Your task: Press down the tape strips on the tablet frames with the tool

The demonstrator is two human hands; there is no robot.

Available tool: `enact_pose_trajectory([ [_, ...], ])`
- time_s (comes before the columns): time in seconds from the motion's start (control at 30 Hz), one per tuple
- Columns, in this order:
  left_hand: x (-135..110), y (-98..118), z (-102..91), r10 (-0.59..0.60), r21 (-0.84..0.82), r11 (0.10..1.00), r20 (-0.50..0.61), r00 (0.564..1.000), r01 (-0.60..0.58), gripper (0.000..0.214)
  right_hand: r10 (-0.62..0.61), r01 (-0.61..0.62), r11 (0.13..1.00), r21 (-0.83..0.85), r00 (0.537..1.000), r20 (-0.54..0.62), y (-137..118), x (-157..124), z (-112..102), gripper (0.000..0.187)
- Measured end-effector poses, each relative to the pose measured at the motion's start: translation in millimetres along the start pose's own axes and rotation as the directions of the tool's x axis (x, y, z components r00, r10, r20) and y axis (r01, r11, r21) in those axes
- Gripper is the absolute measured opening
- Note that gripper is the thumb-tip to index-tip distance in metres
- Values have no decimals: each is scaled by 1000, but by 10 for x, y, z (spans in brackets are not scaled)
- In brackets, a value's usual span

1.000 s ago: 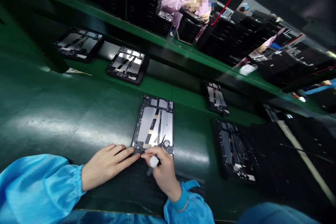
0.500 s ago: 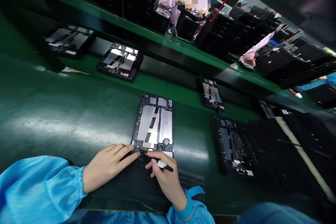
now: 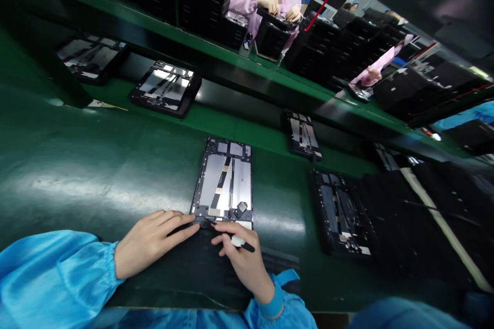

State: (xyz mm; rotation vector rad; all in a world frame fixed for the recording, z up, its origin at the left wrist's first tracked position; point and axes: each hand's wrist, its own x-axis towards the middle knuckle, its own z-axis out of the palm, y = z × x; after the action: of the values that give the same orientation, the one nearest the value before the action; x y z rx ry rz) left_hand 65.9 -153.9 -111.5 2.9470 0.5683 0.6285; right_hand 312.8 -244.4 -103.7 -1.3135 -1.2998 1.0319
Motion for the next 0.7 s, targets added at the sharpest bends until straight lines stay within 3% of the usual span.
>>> enact_pose_trajectory([
  [0.2, 21, -12, 88, 7, -18, 1000, -56, 998, -8, 36, -35, 38, 998, -48, 997, 70, -60, 57, 33, 16],
  [0.3, 16, -36, 96, -8, -46, 999, -124, 992, 2, 32, 70, -70, 998, -1, 996, 49, -53, 16, 29, 14],
  [0.4, -51, -10, 41, -38, -114, 993, -123, 992, 24, 27, 227, -220, 965, 146, 973, -35, -34, -45, -6, 17],
  [0.53, -222, 229, -8, -42, -108, 993, -4, 999, 41, 30, 361, -328, 890, 317, 931, -51, 21, -113, -47, 38],
  [0.7, -382, 560, 12, -68, -149, 986, 8, 998, 69, 27, 340, -329, 922, 204, 940, -20, 117, -222, 17, 44],
])
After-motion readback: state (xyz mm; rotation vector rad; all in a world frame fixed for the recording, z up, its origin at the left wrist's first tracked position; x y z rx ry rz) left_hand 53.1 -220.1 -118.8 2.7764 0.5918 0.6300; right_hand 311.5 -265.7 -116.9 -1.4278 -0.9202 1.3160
